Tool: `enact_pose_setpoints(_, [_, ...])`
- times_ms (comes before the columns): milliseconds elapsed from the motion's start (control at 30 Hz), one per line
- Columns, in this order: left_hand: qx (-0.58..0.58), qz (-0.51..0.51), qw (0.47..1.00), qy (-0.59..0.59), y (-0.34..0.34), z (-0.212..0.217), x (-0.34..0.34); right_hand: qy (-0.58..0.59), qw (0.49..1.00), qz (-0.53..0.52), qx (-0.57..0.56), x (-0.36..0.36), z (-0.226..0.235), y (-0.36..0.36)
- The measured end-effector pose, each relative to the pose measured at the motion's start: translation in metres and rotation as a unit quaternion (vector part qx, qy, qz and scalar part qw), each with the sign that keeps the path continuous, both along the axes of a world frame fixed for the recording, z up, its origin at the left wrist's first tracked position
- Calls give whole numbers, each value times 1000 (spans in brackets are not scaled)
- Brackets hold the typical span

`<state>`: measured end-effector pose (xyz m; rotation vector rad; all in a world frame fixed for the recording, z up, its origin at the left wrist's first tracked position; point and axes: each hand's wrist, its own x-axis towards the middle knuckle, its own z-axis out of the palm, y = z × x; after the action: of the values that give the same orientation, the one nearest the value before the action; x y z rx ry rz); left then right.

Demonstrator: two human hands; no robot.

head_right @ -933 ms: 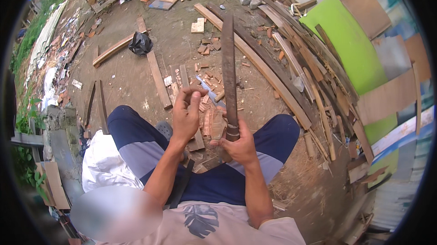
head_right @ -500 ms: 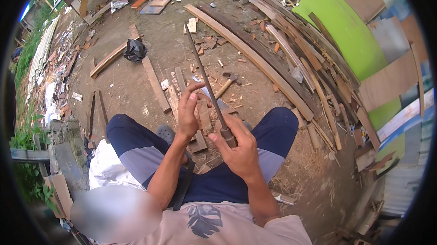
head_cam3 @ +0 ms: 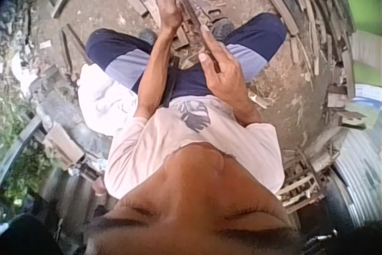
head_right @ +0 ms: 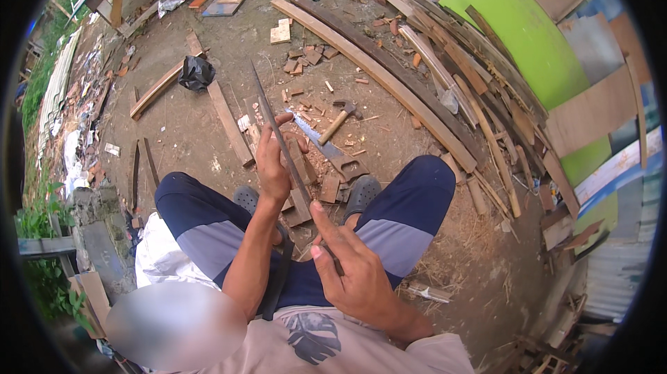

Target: The person smooths a small wooden block with a metal file while sitting on the ground. They then assemble several wooden planks into a rectangular frame structure on the floor.

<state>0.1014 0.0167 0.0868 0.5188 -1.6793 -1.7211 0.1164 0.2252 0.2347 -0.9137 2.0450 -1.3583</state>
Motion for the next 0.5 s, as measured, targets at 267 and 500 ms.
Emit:
enact_pose_setpoints(267, [41, 19, 999, 13, -2, -1, -7, 18, 1000, -5, -2, -3, -10, -5])
enact_pose_setpoints(500, [84, 5, 996, 28, 1, 11, -7, 17, 1000, -10, 12, -4, -5, -7])
